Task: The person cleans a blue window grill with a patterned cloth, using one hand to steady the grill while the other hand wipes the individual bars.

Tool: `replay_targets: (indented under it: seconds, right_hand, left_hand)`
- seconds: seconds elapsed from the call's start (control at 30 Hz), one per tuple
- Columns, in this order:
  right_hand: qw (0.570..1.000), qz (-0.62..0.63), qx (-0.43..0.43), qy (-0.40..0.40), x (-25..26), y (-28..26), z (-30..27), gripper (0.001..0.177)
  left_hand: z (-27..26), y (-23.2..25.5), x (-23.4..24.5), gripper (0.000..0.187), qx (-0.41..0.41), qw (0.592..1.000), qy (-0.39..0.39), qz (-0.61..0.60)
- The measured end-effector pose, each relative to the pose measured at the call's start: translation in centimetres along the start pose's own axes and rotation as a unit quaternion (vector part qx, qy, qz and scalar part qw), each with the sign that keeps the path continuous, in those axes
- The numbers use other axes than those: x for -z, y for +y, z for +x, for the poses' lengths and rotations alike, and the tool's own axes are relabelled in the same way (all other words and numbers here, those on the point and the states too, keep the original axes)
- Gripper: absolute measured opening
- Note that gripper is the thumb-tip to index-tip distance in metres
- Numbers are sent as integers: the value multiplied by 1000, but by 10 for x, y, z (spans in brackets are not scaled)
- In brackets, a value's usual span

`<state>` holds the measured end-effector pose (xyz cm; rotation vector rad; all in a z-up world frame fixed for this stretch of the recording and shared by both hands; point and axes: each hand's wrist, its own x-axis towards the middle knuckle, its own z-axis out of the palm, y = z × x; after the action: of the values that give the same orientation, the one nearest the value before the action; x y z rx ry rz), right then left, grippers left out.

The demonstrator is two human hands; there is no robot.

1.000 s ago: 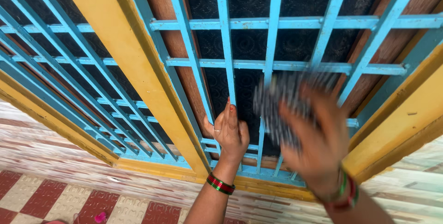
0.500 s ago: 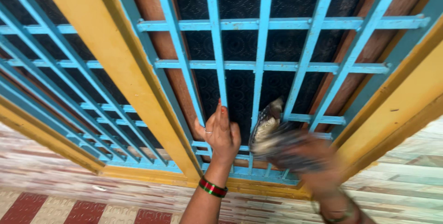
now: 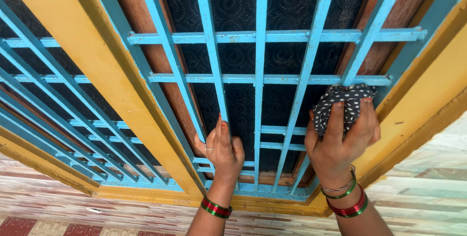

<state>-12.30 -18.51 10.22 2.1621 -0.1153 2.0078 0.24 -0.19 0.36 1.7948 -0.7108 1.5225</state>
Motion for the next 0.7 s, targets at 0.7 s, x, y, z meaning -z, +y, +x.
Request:
replay_targets:
  seconds: [0.7]
  right_hand:
    - [973, 190, -69, -115, 63, 25, -159, 49]
  left_hand:
    - [4, -2, 1, 84, -6, 1000, -2, 9]
